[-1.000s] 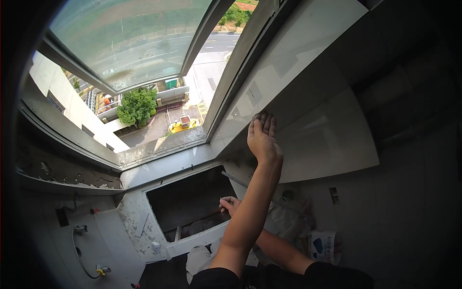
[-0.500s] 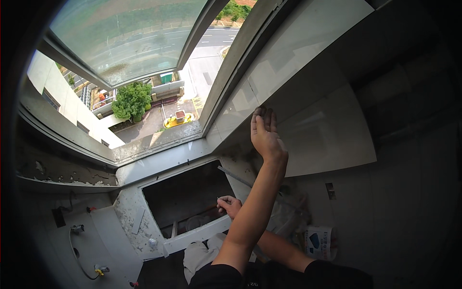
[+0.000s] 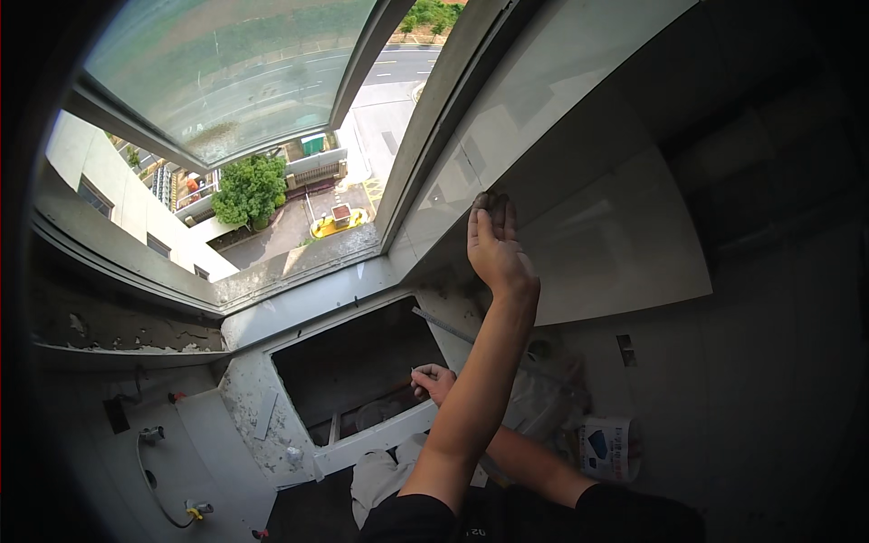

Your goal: The recorder is applying mortar to tiles and installing them on the wall around a window frame during a renovation.

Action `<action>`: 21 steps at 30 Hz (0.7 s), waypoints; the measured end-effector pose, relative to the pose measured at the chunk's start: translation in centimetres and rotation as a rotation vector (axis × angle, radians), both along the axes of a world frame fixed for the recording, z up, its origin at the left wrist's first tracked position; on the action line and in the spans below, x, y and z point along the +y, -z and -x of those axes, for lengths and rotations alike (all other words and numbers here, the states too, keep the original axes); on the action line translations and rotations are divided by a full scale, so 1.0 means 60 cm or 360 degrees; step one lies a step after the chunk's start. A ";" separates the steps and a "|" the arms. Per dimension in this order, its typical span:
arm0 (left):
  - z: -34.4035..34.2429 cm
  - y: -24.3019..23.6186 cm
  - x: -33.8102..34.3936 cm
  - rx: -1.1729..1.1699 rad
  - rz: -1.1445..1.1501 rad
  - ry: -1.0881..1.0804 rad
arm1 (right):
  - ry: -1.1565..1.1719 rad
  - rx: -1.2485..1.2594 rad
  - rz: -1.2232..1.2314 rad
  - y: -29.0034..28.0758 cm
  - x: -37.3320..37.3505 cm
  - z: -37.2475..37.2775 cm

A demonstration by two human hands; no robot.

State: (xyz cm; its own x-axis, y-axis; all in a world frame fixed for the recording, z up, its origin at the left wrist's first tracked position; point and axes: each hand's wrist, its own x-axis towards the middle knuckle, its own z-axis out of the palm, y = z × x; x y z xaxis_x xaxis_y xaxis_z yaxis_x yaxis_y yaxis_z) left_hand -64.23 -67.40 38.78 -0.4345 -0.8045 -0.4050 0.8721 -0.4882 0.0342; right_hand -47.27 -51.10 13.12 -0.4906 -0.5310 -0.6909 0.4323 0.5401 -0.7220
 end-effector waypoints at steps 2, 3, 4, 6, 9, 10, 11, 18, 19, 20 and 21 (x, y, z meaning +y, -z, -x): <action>0.005 0.001 0.000 0.0012 0.0000 0.0007 | -0.0001 -0.0027 0.0021 -0.002 -0.002 0.004; 0.004 -0.001 -0.003 0.0043 -0.0015 -0.0001 | -0.0016 -0.0034 0.0028 -0.004 -0.002 0.007; 0.003 -0.004 -0.004 0.0057 -0.0024 -0.0007 | -0.0021 -0.0021 0.0019 -0.007 -0.001 0.009; 0.003 -0.006 -0.004 0.0053 -0.0063 0.0006 | -0.0056 0.0078 -0.0024 -0.012 0.004 0.011; 0.005 0.001 -0.006 0.0106 -0.0116 -0.0001 | -0.0155 0.0162 0.0076 -0.046 0.053 0.042; 0.005 0.003 -0.008 0.0135 -0.0136 -0.0016 | -0.0172 0.0190 0.0055 -0.060 0.073 0.070; 0.007 0.002 -0.005 0.0129 -0.0159 0.0012 | -0.0139 0.0633 0.0088 -0.076 0.103 0.111; 0.033 0.014 0.000 0.0137 -0.0237 -0.0097 | -0.0514 0.1873 -0.0047 -0.527 0.056 0.281; 0.031 0.014 0.001 0.0140 -0.0263 -0.0094 | -0.0736 0.2162 -0.0042 -0.586 0.021 0.274; 0.034 0.004 0.003 0.0134 -0.0263 -0.0100 | -0.0892 0.2373 0.0037 -0.634 -0.012 0.266; 0.033 -0.001 -0.001 0.0110 -0.0251 -0.0126 | -0.1063 0.2563 0.0149 -0.672 -0.048 0.258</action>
State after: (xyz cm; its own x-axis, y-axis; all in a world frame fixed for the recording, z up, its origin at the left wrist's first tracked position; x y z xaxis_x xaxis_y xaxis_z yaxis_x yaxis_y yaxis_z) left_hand -66.20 -67.47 38.87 -0.4032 -0.7662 -0.5004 0.9057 -0.4122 -0.0986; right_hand -62.74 -54.01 53.43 -0.2965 -0.9170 0.2670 -0.9470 0.2462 -0.2062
